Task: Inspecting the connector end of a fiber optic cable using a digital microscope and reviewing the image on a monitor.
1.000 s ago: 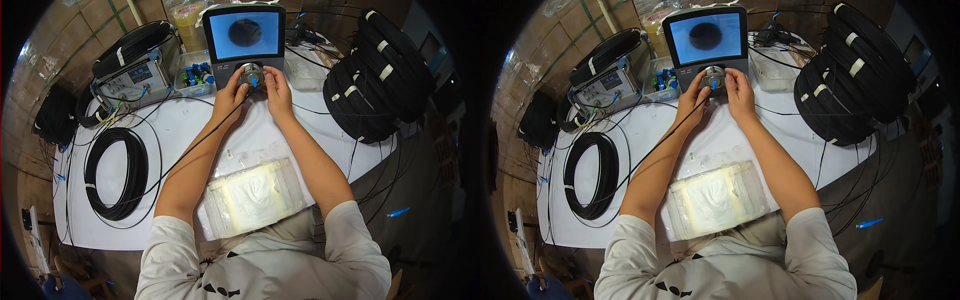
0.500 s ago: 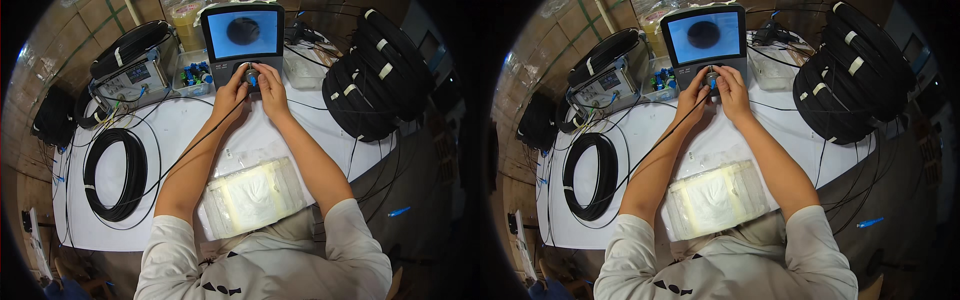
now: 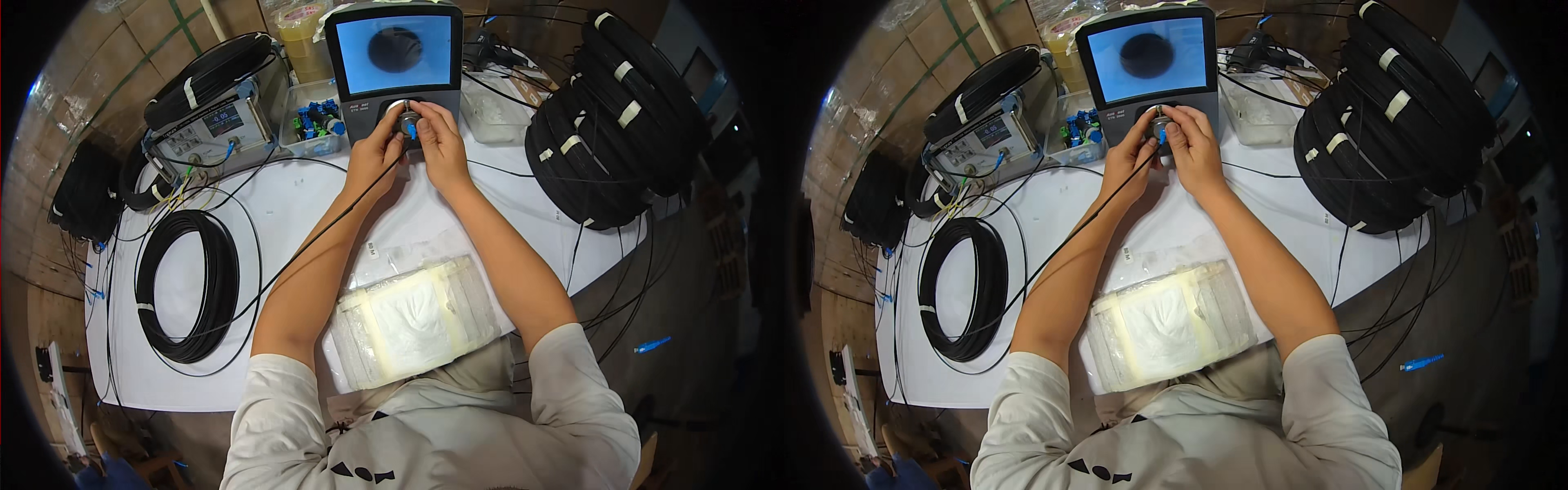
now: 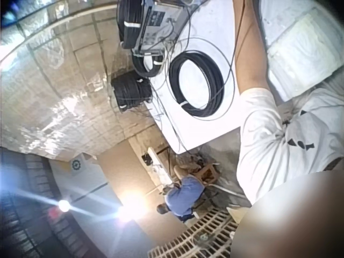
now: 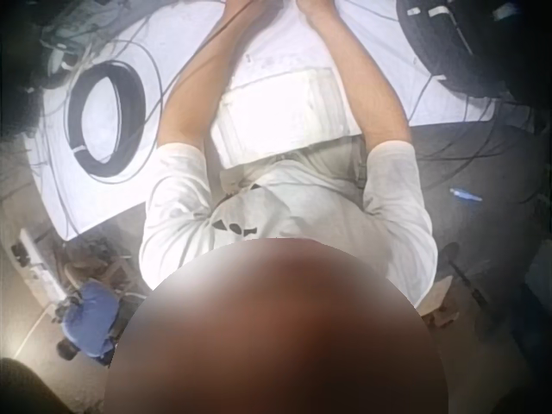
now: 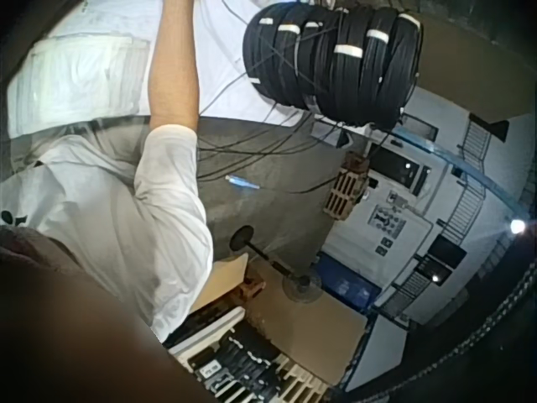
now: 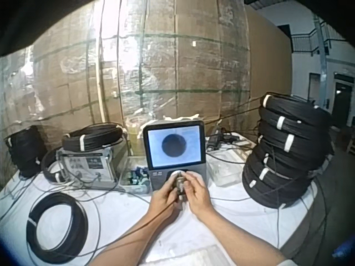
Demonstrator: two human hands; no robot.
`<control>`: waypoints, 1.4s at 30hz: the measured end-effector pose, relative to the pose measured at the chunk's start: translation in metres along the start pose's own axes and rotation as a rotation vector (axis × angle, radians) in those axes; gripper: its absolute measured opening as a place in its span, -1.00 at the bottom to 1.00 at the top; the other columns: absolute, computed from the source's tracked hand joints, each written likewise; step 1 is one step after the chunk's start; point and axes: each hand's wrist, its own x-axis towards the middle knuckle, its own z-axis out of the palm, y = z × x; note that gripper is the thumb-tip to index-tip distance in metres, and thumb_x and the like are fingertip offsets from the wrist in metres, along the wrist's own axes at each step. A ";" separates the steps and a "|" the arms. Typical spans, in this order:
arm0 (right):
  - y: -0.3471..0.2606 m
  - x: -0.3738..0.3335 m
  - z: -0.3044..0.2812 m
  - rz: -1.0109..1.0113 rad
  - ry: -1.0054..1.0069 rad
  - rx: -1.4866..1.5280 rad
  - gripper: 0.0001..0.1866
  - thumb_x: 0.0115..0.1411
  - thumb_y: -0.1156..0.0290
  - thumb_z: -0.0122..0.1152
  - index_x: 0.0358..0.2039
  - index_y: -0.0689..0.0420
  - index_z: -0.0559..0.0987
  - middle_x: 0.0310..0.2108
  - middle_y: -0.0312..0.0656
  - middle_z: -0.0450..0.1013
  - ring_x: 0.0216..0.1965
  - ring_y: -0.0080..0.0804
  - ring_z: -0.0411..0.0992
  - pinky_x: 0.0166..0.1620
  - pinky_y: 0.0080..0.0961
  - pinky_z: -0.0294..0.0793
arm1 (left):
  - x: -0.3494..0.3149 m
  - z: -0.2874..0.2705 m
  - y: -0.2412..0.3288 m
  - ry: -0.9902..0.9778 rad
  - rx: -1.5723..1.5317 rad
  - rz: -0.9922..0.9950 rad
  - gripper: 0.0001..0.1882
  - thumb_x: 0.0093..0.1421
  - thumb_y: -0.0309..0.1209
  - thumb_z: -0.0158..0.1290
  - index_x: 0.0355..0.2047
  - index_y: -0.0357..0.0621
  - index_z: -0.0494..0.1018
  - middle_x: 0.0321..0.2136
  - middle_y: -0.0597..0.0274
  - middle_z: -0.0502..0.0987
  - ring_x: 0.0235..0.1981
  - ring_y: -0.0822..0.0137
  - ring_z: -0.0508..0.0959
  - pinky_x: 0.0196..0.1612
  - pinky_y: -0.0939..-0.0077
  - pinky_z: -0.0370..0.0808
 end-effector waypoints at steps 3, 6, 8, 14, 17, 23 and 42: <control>0.001 0.000 0.001 -0.012 0.005 -0.012 -0.54 0.57 0.09 -0.04 0.23 0.13 0.57 0.21 -0.05 0.41 0.23 -0.19 0.42 0.25 -0.41 0.38 | 0.000 -0.001 -0.004 0.001 0.009 0.014 -0.46 0.44 -0.46 0.00 0.41 0.07 0.34 -0.47 0.13 0.63 -0.48 0.37 0.62 -0.27 0.45 0.55; 0.003 0.000 -0.001 0.001 0.005 -0.018 -0.55 0.57 0.10 -0.03 0.23 0.14 0.57 0.21 -0.06 0.41 0.22 -0.20 0.42 0.25 -0.41 0.38 | 0.001 0.000 -0.002 -0.011 0.073 0.010 -0.46 0.44 -0.44 0.00 0.42 0.09 0.33 -0.47 0.10 0.63 -0.48 0.35 0.64 -0.28 0.45 0.55; 0.005 0.002 0.001 -0.050 0.042 -0.013 -0.57 0.53 0.08 0.06 0.19 0.09 0.60 0.19 -0.08 0.42 0.13 -0.19 0.49 0.13 -0.36 0.50 | 0.001 0.000 -0.003 -0.010 0.059 0.018 -0.45 0.45 -0.44 0.00 0.42 0.10 0.32 -0.47 0.09 0.63 -0.48 0.34 0.64 -0.28 0.44 0.55; 0.006 0.002 0.001 -0.028 0.028 0.000 -0.57 0.53 0.08 0.07 0.20 0.09 0.60 0.20 -0.07 0.41 0.14 -0.16 0.49 0.14 -0.37 0.50 | 0.001 -0.001 -0.004 -0.005 0.068 0.038 -0.45 0.45 -0.43 0.01 0.43 0.13 0.32 -0.49 0.09 0.63 -0.48 0.31 0.66 -0.28 0.43 0.55; 0.006 0.002 0.000 -0.020 0.025 -0.014 -0.57 0.53 0.09 0.07 0.20 0.10 0.60 0.20 -0.07 0.41 0.14 -0.18 0.49 0.14 -0.37 0.49 | 0.002 0.000 -0.003 -0.004 0.082 0.034 -0.46 0.45 -0.42 0.01 0.42 0.13 0.33 -0.49 0.09 0.63 -0.48 0.30 0.67 -0.29 0.43 0.55; 0.000 -0.004 -0.001 0.045 -0.007 0.009 -0.56 0.57 0.14 -0.03 0.23 0.16 0.56 0.20 -0.07 0.42 0.21 -0.22 0.43 0.24 -0.40 0.39 | -0.003 -0.002 0.000 -0.021 0.130 0.019 -0.45 0.46 -0.40 0.01 0.44 0.13 0.29 -0.46 0.07 0.64 -0.45 0.23 0.68 -0.26 0.40 0.55; 0.009 0.001 0.006 -0.078 0.064 -0.279 -0.31 -0.04 0.51 0.44 0.16 0.16 0.43 0.16 -0.01 0.39 0.16 0.07 0.44 0.18 -0.18 0.50 | 0.000 -0.002 -0.016 0.004 -0.002 -0.022 -0.44 0.47 -0.25 0.08 0.42 -0.02 0.29 -0.33 0.01 0.69 -0.35 0.29 0.68 -0.22 0.43 0.56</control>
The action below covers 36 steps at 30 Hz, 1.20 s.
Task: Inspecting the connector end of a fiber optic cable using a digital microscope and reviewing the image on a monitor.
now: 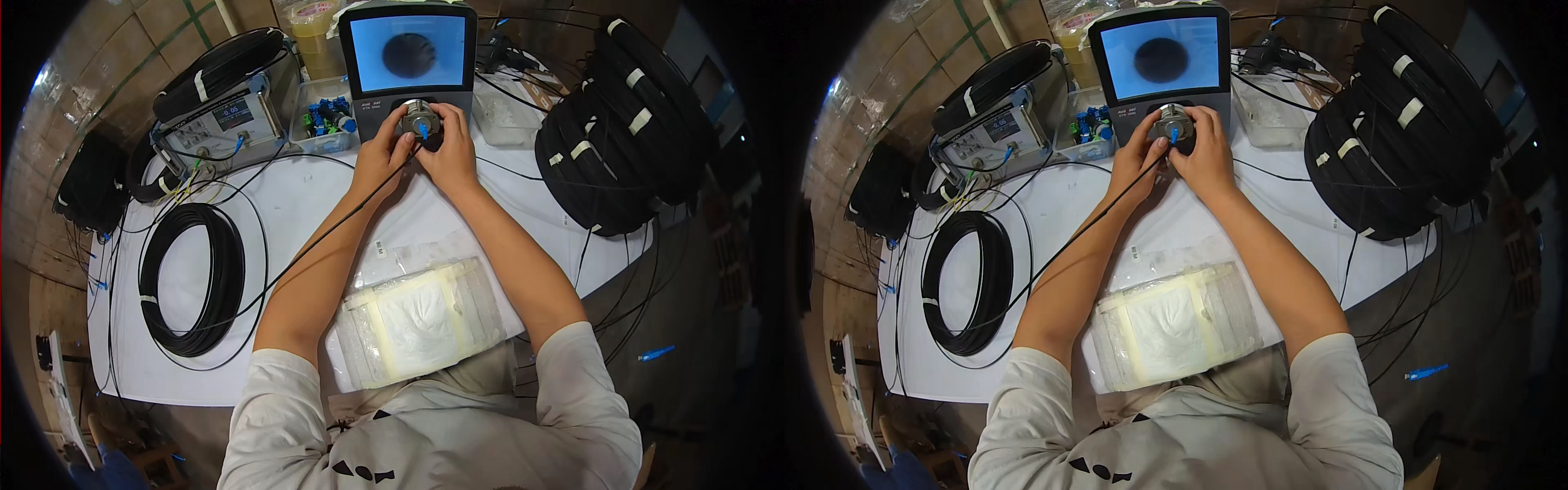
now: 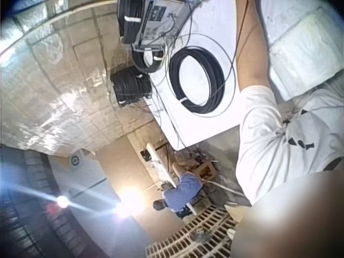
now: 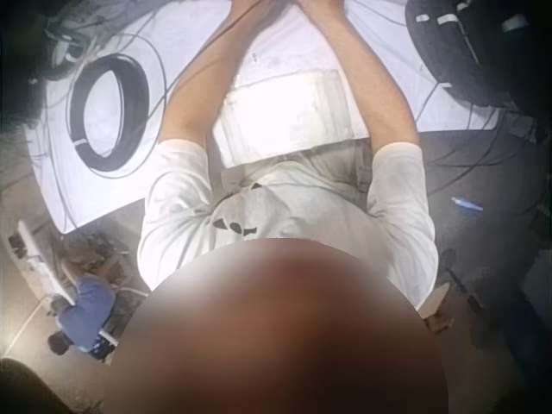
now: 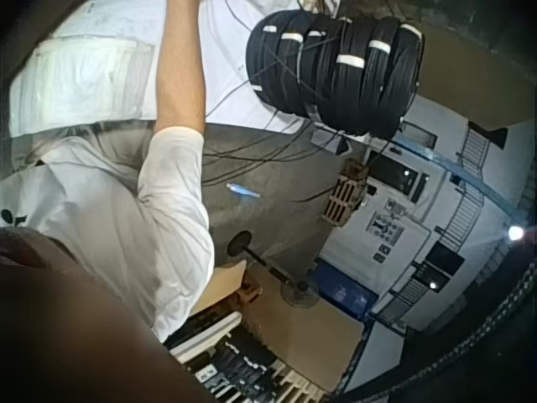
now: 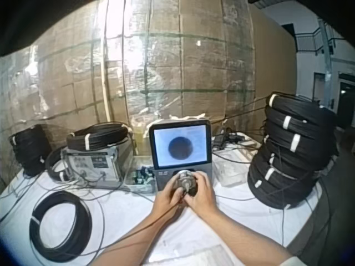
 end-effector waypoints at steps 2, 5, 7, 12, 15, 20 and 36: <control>-0.001 0.001 0.000 -0.013 0.006 -0.047 -0.31 -0.06 0.51 0.47 0.12 0.16 0.43 0.14 -0.02 0.40 0.18 0.09 0.42 0.18 -0.16 0.48 | -0.002 0.000 0.003 0.002 -0.033 -0.027 -0.44 0.47 -0.29 0.10 0.42 -0.02 0.29 -0.37 0.07 0.67 -0.37 0.36 0.66 -0.24 0.46 0.55; -0.001 0.001 0.003 -0.001 0.009 -0.038 -0.31 -0.07 0.53 0.48 0.12 0.15 0.43 0.13 -0.03 0.40 0.17 0.08 0.42 0.17 -0.16 0.49 | -0.002 -0.001 0.004 -0.006 -0.049 -0.056 -0.45 0.46 -0.31 0.10 0.42 -0.03 0.30 -0.39 0.11 0.66 -0.39 0.41 0.62 -0.27 0.48 0.54; -0.001 0.002 0.002 -0.001 0.005 -0.037 -0.31 -0.07 0.54 0.49 0.12 0.13 0.43 0.13 -0.05 0.40 0.17 0.08 0.43 0.16 -0.16 0.49 | -0.002 -0.001 0.004 0.006 -0.048 -0.035 -0.45 0.47 -0.30 0.10 0.42 -0.03 0.30 -0.40 0.12 0.66 -0.42 0.42 0.61 -0.29 0.48 0.53; -0.002 0.003 -0.002 -0.007 -0.012 -0.052 -0.30 -0.07 0.58 0.49 0.14 0.06 0.45 0.12 -0.08 0.40 0.14 0.07 0.45 0.14 -0.16 0.51 | -0.002 0.001 0.005 0.002 -0.093 -0.061 -0.45 0.47 -0.29 0.11 0.41 -0.03 0.31 -0.41 0.16 0.66 -0.48 0.47 0.56 -0.35 0.50 0.50; -0.002 0.003 -0.003 -0.030 0.001 -0.033 -0.29 -0.07 0.60 0.50 0.14 0.02 0.48 0.11 -0.10 0.42 0.11 0.07 0.48 0.11 -0.17 0.52 | -0.003 0.000 0.003 0.007 -0.067 -0.041 -0.45 0.49 -0.27 0.10 0.43 -0.02 0.29 -0.42 0.31 0.60 -0.50 0.56 0.46 -0.40 0.60 0.43; -0.004 0.004 -0.005 -0.008 0.001 -0.021 -0.30 -0.06 0.62 0.50 0.15 0.00 0.52 0.07 -0.12 0.44 0.08 0.05 0.49 0.07 -0.19 0.55 | -0.001 0.000 0.002 0.007 -0.084 -0.042 -0.46 0.49 -0.27 0.10 0.42 -0.03 0.30 -0.42 0.31 0.61 -0.51 0.57 0.45 -0.41 0.60 0.42; -0.005 0.002 -0.007 -0.009 -0.009 -0.019 -0.27 -0.05 0.64 0.50 0.18 -0.05 0.52 0.05 -0.13 0.43 0.07 0.01 0.50 0.05 -0.19 0.55 | -0.003 0.000 0.000 0.039 -0.099 -0.049 -0.48 0.44 -0.28 0.15 0.35 -0.06 0.36 -0.50 0.27 0.60 -0.48 0.53 0.51 -0.37 0.56 0.45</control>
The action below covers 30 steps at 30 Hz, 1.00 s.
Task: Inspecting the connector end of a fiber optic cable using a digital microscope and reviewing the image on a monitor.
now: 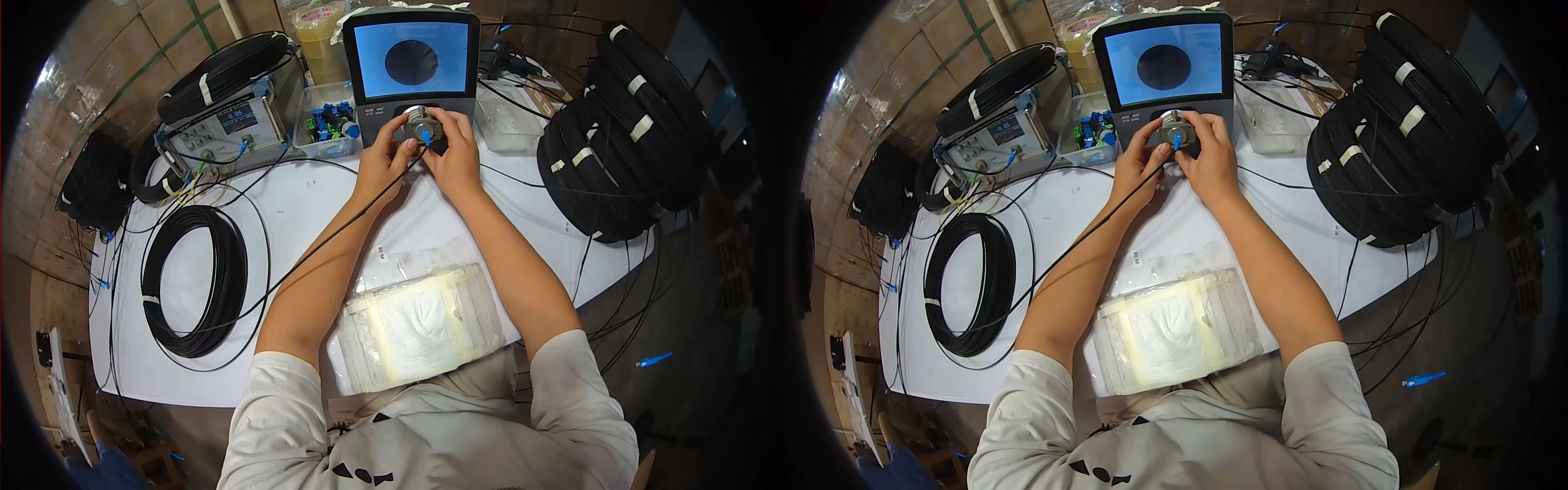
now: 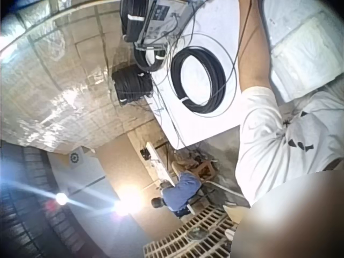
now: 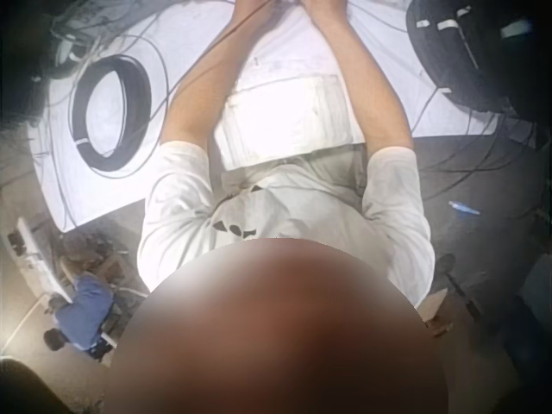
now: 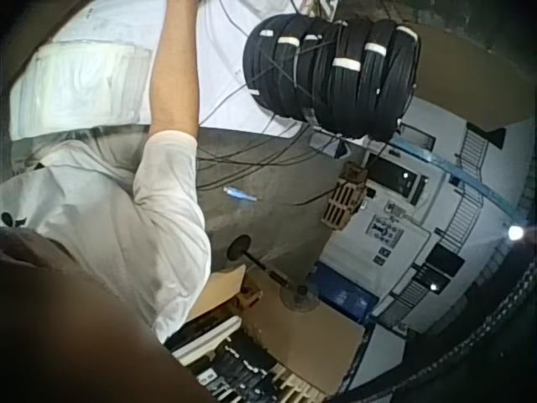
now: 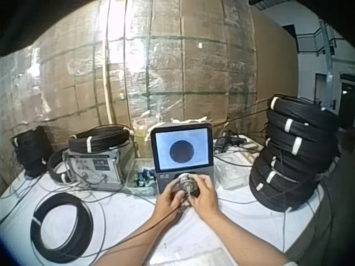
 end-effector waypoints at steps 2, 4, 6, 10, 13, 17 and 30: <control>0.001 0.000 0.001 0.020 -0.011 0.015 -0.27 -0.05 0.63 0.49 0.19 -0.04 0.53 0.05 -0.13 0.43 0.07 0.01 0.50 0.06 -0.19 0.55 | 0.001 -0.001 -0.002 0.000 0.005 -0.006 -0.48 0.44 -0.28 0.15 0.35 -0.05 0.36 -0.50 0.27 0.60 -0.48 0.52 0.51 -0.36 0.56 0.45; 0.003 -0.001 0.002 0.041 -0.021 0.026 -0.28 -0.05 0.62 0.49 0.19 -0.03 0.53 0.06 -0.12 0.43 0.07 0.01 0.50 0.06 -0.20 0.55 | 0.001 -0.001 -0.002 -0.002 0.007 -0.013 -0.48 0.44 -0.28 0.16 0.35 -0.05 0.36 -0.51 0.26 0.59 -0.48 0.51 0.51 -0.35 0.56 0.45; 0.005 -0.003 0.002 0.045 0.005 0.025 -0.30 -0.02 0.57 0.47 0.19 -0.05 0.54 0.07 -0.12 0.43 0.08 0.00 0.50 0.08 -0.21 0.56 | 0.002 0.000 -0.003 -0.002 0.040 0.002 -0.49 0.43 -0.29 0.16 0.34 -0.04 0.37 -0.50 0.24 0.59 -0.48 0.49 0.52 -0.33 0.54 0.46; 0.002 -0.005 0.002 0.056 -0.035 0.022 -0.26 0.00 0.50 0.46 0.26 -0.03 0.48 0.11 -0.10 0.43 0.07 -0.02 0.51 0.09 -0.21 0.56 | 0.001 -0.002 0.000 0.002 0.028 0.015 -0.49 0.44 -0.28 0.16 0.34 -0.04 0.37 -0.50 0.23 0.60 -0.47 0.47 0.53 -0.30 0.52 0.47; -0.001 -0.009 -0.001 0.111 -0.040 0.078 -0.19 0.03 0.48 0.45 0.33 0.06 0.39 0.17 -0.04 0.38 0.11 -0.02 0.49 0.13 -0.20 0.53 | -0.001 -0.003 0.004 -0.002 0.055 0.015 -0.49 0.43 -0.28 0.16 0.34 -0.03 0.37 -0.48 0.21 0.62 -0.45 0.46 0.55 -0.29 0.51 0.48; -0.004 -0.012 -0.005 -0.040 0.039 0.056 -0.14 0.06 0.43 0.45 0.38 0.14 0.31 0.27 0.03 0.31 0.24 0.05 0.37 0.25 -0.15 0.43 | 0.000 -0.003 0.001 -0.013 0.090 0.008 -0.44 0.43 -0.22 0.14 0.38 0.01 0.32 -0.48 0.10 0.61 -0.46 0.29 0.59 -0.30 0.42 0.49; -0.014 -0.009 -0.018 -0.311 0.032 -0.011 -0.60 0.12 0.59 0.37 0.01 0.07 0.69 0.02 -0.13 0.54 0.07 -0.04 0.48 0.11 -0.21 0.50 | -0.006 -0.003 0.001 -0.020 0.228 0.018 -0.40 0.41 -0.14 0.10 0.40 0.04 0.28 -0.45 -0.01 0.62 -0.41 0.02 0.66 -0.30 0.24 0.51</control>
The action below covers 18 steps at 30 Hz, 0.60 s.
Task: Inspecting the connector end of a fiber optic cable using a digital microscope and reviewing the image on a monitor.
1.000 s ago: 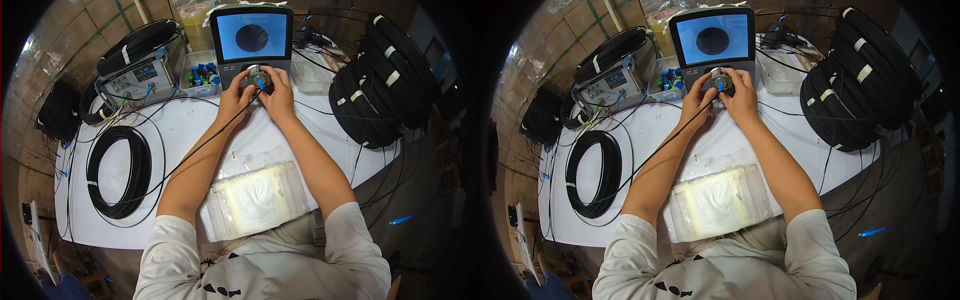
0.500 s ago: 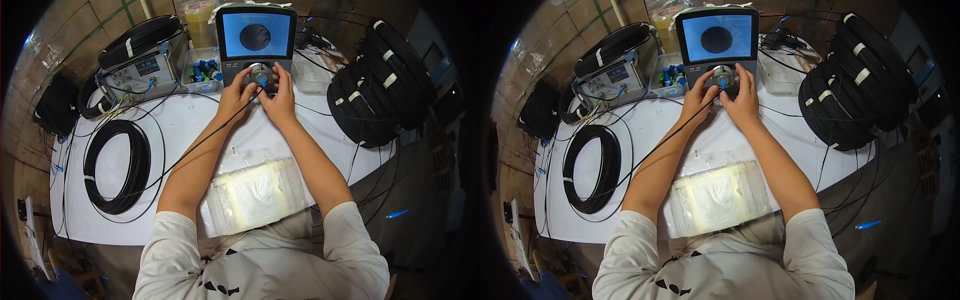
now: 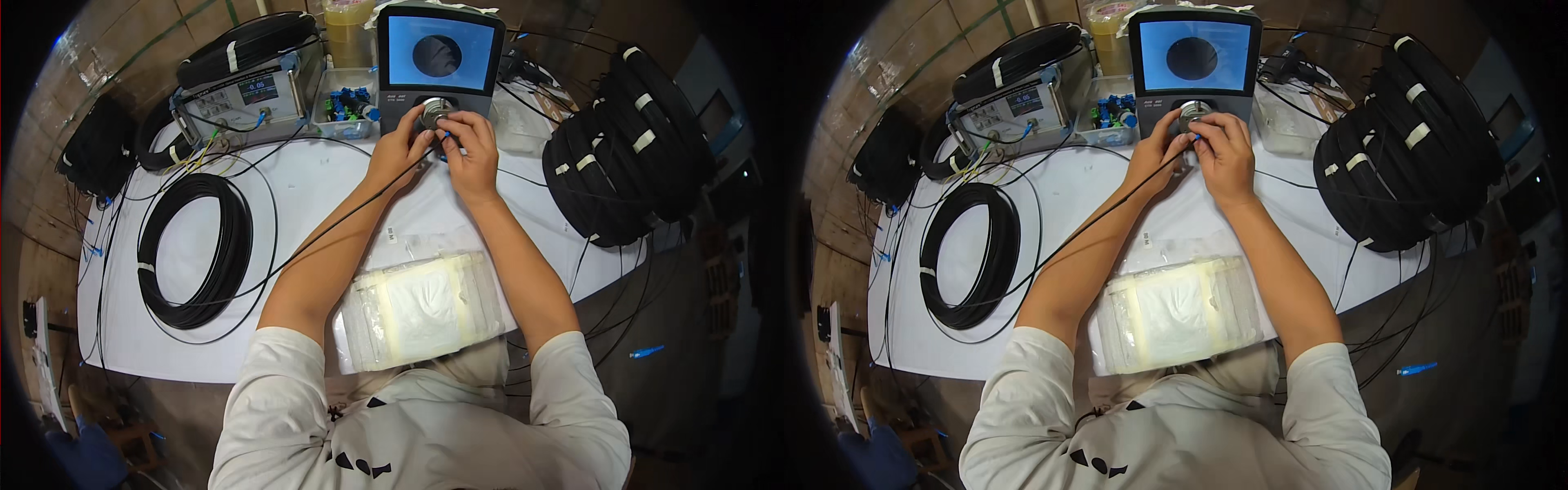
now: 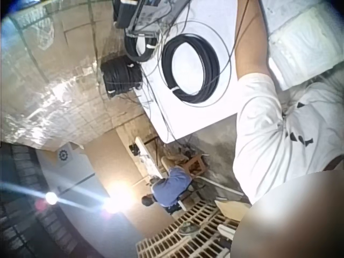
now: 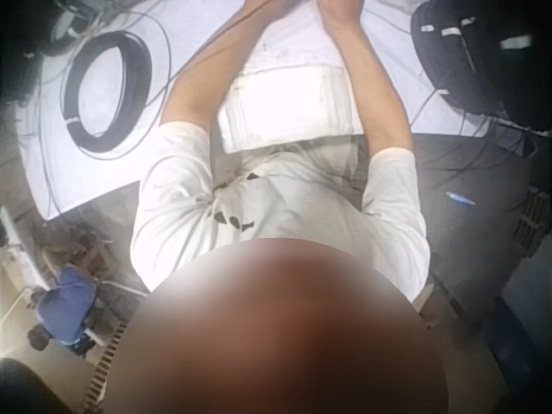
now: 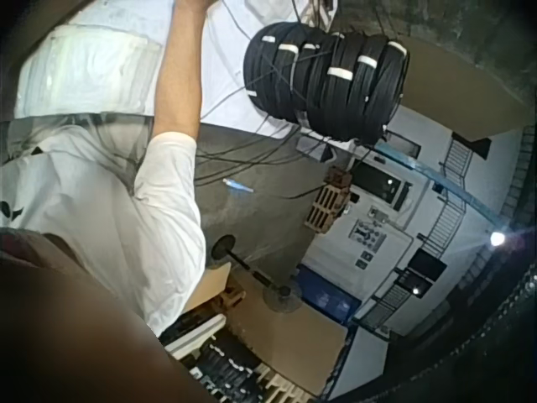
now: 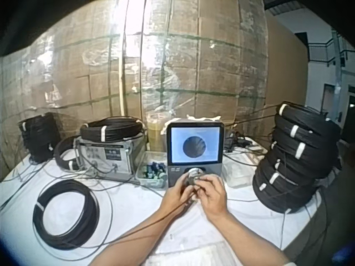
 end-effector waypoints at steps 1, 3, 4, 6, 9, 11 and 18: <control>-0.015 0.002 0.003 0.072 0.053 0.066 -0.72 0.11 0.61 0.37 -0.15 0.08 0.74 -0.14 -0.19 0.59 -0.01 -0.11 0.51 0.03 -0.27 0.54 | -0.001 -0.002 -0.004 0.018 0.012 0.020 -0.37 0.39 -0.12 0.13 0.40 0.03 0.27 -0.44 -0.01 0.63 -0.40 -0.03 0.67 -0.30 0.17 0.52; -0.025 0.003 -0.007 0.042 0.004 0.044 -0.73 0.09 0.59 0.40 -0.16 0.08 0.74 -0.17 -0.19 0.59 -0.01 -0.13 0.51 0.02 -0.27 0.55 | -0.002 -0.001 -0.005 0.015 0.065 0.052 -0.35 0.38 -0.12 0.14 0.41 0.03 0.25 -0.43 -0.02 0.64 -0.38 -0.06 0.67 -0.30 0.14 0.53; -0.031 0.004 -0.013 0.003 -0.040 0.015 -0.73 0.07 0.57 0.43 -0.17 0.08 0.74 -0.19 -0.19 0.59 -0.01 -0.14 0.51 0.01 -0.27 0.55 | -0.001 -0.001 -0.005 0.013 0.113 0.097 -0.32 0.36 -0.12 0.16 0.41 0.03 0.23 -0.42 -0.02 0.65 -0.37 -0.09 0.68 -0.30 0.12 0.53; -0.052 0.005 -0.028 -0.006 -0.050 -0.013 -0.77 0.08 0.53 0.47 -0.20 0.09 0.74 -0.26 -0.18 0.60 -0.08 -0.19 0.54 -0.05 -0.32 0.56 | 0.000 0.001 -0.004 -0.020 0.177 0.122 -0.23 0.34 -0.12 0.18 0.46 0.05 0.13 -0.40 -0.01 0.68 -0.31 -0.13 0.69 -0.26 0.09 0.56; -0.088 -0.014 -0.049 0.342 -0.260 0.316 -0.82 0.17 0.47 0.48 -0.21 0.15 0.73 -0.28 -0.15 0.62 -0.25 -0.27 0.59 -0.12 -0.48 0.54 | 0.000 -0.002 -0.011 -0.022 0.179 0.135 -0.16 0.34 -0.08 0.19 0.49 -0.03 0.06 -0.33 0.04 0.70 -0.28 -0.11 0.70 -0.20 0.05 0.56; -0.117 -0.035 -0.071 0.547 -0.349 0.443 -0.82 0.17 0.47 0.49 -0.21 0.19 0.72 -0.27 -0.13 0.63 -0.23 -0.28 0.59 -0.10 -0.48 0.55 | -0.003 -0.003 -0.014 -0.026 0.229 0.133 -0.12 0.32 -0.09 0.21 0.49 -0.06 0.02 -0.32 0.08 0.70 -0.28 -0.07 0.70 -0.21 0.07 0.57; -0.143 -0.080 -0.100 0.463 -0.389 0.419 -0.81 0.17 0.44 0.50 -0.27 0.26 0.70 -0.28 -0.05 0.63 -0.13 -0.22 0.60 -0.06 -0.44 0.57 | -0.009 -0.004 0.000 -0.080 0.279 0.087 -0.13 0.31 -0.18 0.22 0.49 -0.13 0.05 -0.29 0.14 0.70 -0.27 0.06 0.70 -0.15 0.21 0.58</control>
